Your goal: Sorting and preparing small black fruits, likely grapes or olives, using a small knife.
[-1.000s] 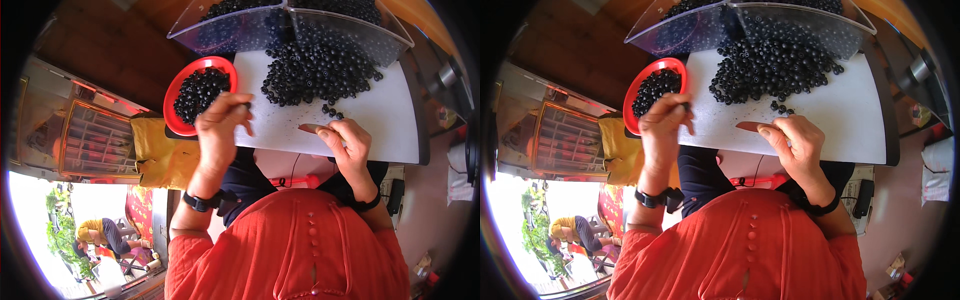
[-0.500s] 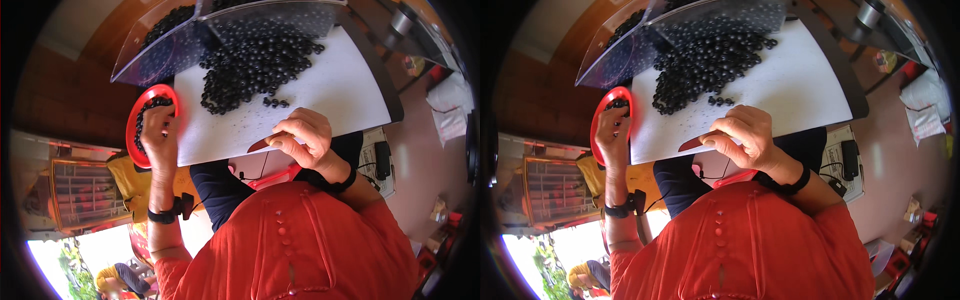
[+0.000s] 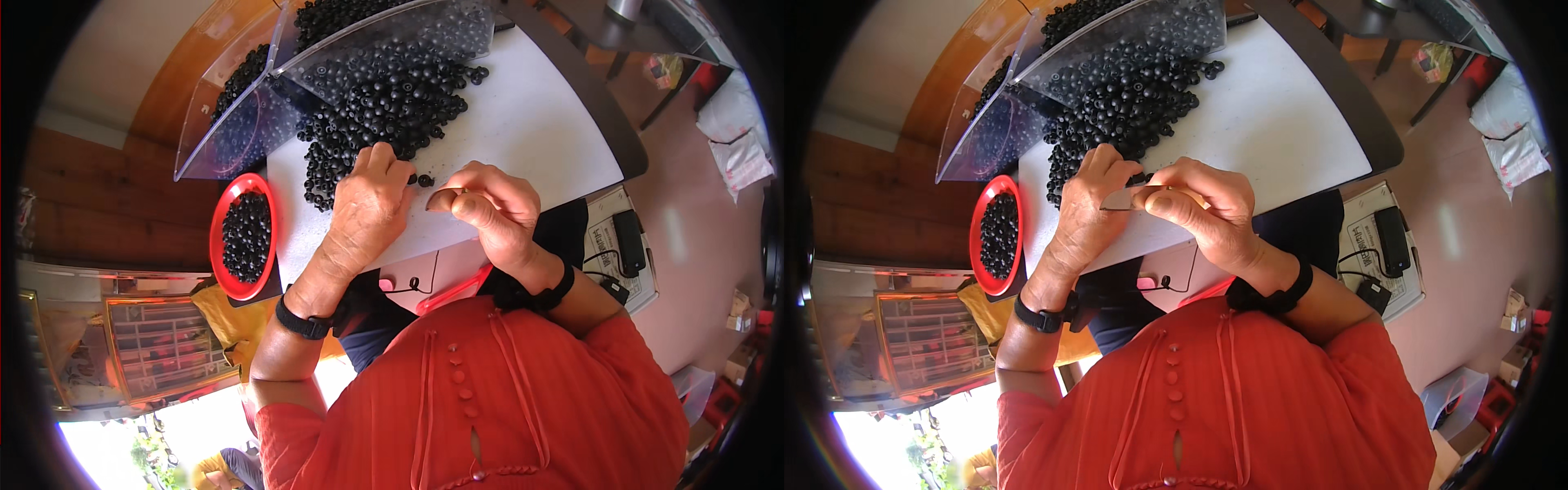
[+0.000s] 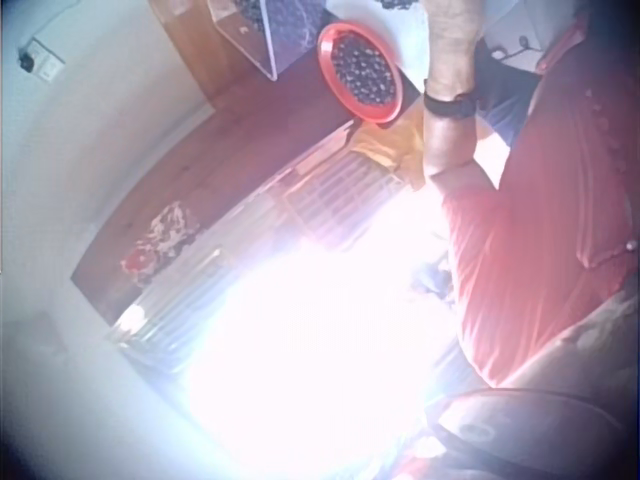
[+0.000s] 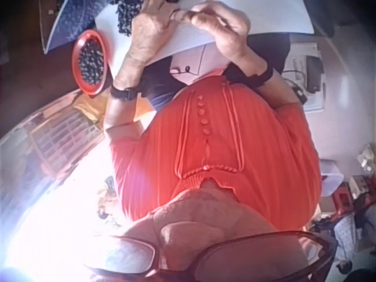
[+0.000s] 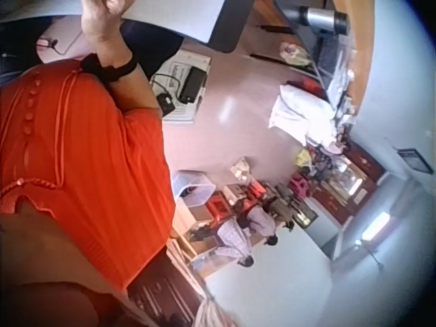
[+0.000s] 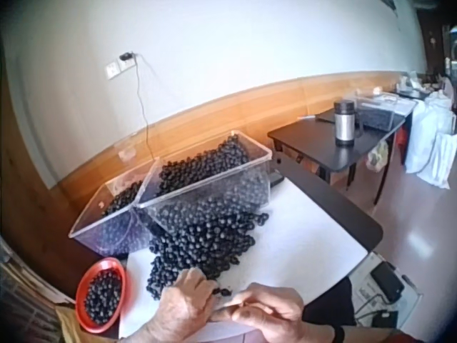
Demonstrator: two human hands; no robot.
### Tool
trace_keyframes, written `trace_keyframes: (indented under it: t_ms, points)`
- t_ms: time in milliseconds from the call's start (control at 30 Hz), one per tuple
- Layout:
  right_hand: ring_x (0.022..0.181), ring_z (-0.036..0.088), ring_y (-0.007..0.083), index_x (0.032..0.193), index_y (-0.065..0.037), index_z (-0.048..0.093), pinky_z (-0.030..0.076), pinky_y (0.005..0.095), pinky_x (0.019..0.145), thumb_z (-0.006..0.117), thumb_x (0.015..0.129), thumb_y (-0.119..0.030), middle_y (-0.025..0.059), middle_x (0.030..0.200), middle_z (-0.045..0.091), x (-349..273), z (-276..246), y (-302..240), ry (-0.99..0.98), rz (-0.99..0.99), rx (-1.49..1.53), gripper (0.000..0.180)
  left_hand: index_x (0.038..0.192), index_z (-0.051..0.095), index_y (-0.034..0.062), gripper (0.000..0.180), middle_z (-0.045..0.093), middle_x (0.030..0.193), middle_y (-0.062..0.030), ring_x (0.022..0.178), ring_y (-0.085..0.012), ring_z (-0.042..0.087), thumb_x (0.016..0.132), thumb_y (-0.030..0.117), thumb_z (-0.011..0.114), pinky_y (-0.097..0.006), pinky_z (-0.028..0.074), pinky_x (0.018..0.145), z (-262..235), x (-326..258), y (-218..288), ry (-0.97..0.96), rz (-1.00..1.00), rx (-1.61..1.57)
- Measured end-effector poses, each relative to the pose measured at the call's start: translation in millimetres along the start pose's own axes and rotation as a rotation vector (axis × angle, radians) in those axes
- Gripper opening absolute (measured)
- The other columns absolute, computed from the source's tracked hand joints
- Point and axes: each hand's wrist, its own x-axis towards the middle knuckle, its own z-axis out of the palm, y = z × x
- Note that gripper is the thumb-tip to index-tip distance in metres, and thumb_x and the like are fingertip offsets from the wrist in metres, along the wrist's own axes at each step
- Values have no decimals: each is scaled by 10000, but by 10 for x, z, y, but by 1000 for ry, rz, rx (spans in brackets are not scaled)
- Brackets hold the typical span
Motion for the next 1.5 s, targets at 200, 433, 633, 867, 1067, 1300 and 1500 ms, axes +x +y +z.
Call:
trace_keyframes:
  t_ms: [200, 433, 633, 867, 1067, 1300, 1500]
  points:
    - [746, 641, 93, 1007, 63, 707, 504, 248, 697, 710, 989, -90, 71, 887, 754, 23, 27, -31, 1, -33, -2, 154, 935, 670, 25, 187, 560, 918, -107, 866, -308, 622, 764, -7, 738, -415, 553, 677, -87, -106, 44, 59, 43, -82]
    - [774, 695, 122, 1006, 55, 698, 535, 257, 694, 728, 978, -103, 95, 887, 762, 11, 15, -42, -64, 4, -71, 163, 925, 692, 21, 141, 588, 895, -97, 811, -306, 640, 798, -32, 724, -408, 545, 670, -129, -558, 85, 129, -117, -175]
    - [731, 692, 141, 1001, 53, 698, 530, 263, 659, 743, 961, -86, 88, 865, 752, 9, 66, 15, -84, -62, -200, 152, 920, 703, 28, 148, 609, 868, -103, 814, -314, 643, 801, -51, 741, -411, 546, 678, -2, -680, 102, 290, -217, -166]
    - [719, 697, 156, 976, 48, 707, 523, 278, 638, 760, 941, -73, 98, 871, 755, -7, 134, -53, -138, 8, -271, 137, 901, 704, 31, 126, 608, 867, -106, 831, -317, 640, 796, -19, 752, -424, 546, 679, 21, -728, 89, 338, -276, -76]
    - [723, 698, 164, 965, 44, 711, 525, 280, 640, 767, 926, -59, 97, 870, 754, -26, 198, -24, -81, 40, -260, 124, 902, 700, 33, 106, 586, 903, -100, 855, -315, 622, 808, 36, 750, -436, 544, 688, 29, -698, 150, 277, -290, 20]
    - [718, 689, 165, 957, 46, 711, 520, 281, 639, 764, 924, -55, 97, 863, 753, -23, 197, -38, -98, 53, -285, 119, 946, 699, 30, 195, 608, 907, -107, 870, -328, 639, 758, -20, 713, -435, 550, 707, 40, -698, 140, 332, -299, -27]
    - [707, 681, 167, 950, 45, 712, 513, 284, 626, 769, 917, -58, 94, 859, 751, -11, 191, -38, -98, 37, -303, 122, 942, 689, 32, 223, 599, 914, -108, 861, -326, 630, 732, -40, 706, -435, 552, 696, -1, -659, 137, 289, -250, 14]
